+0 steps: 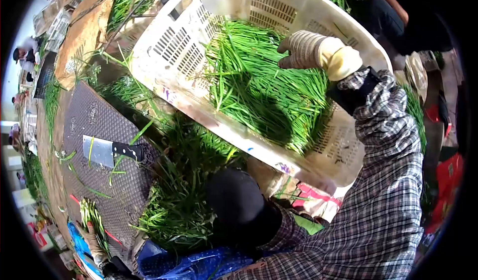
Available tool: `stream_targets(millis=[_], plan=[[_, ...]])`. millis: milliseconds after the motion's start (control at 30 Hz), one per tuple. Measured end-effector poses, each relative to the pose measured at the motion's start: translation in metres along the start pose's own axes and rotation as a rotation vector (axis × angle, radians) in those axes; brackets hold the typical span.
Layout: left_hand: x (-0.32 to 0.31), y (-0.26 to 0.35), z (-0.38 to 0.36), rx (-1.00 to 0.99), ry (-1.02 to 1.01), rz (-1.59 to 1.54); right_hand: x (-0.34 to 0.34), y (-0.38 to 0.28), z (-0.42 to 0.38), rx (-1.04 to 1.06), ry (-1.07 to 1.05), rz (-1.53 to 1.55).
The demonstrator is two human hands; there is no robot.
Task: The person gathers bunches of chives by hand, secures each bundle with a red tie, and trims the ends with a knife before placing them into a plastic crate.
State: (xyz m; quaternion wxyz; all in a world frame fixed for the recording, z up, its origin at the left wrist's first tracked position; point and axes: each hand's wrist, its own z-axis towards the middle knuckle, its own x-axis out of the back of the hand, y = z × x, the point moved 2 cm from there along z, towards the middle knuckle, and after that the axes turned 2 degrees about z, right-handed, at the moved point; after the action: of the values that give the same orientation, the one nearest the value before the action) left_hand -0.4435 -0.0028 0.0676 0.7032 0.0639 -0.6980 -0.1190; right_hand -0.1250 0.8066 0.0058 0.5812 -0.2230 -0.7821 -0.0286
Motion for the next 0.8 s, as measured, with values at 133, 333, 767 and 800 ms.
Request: stream_targets(millis=[133, 333, 767, 800], plan=[[-0.012, -0.004, 0.008, 0.025, -0.192, 0.083, -0.029, 0.007, 0.071, -0.198, -0.179, -0.004], [-0.019, -0.021, 0.002, -0.044, -0.159, 0.239, -0.108, -0.008, 0.159, -0.590, -0.169, 0.325], [-0.014, -0.057, 0.013, -0.034, -0.200, 0.202, -0.214, -0.003, 0.230, -0.471, 0.417, 0.012], [-0.016, -0.057, 0.014, -0.031, -0.199, 0.200, -0.210, 0.007, 0.227, -0.451, 0.387, -0.019]])
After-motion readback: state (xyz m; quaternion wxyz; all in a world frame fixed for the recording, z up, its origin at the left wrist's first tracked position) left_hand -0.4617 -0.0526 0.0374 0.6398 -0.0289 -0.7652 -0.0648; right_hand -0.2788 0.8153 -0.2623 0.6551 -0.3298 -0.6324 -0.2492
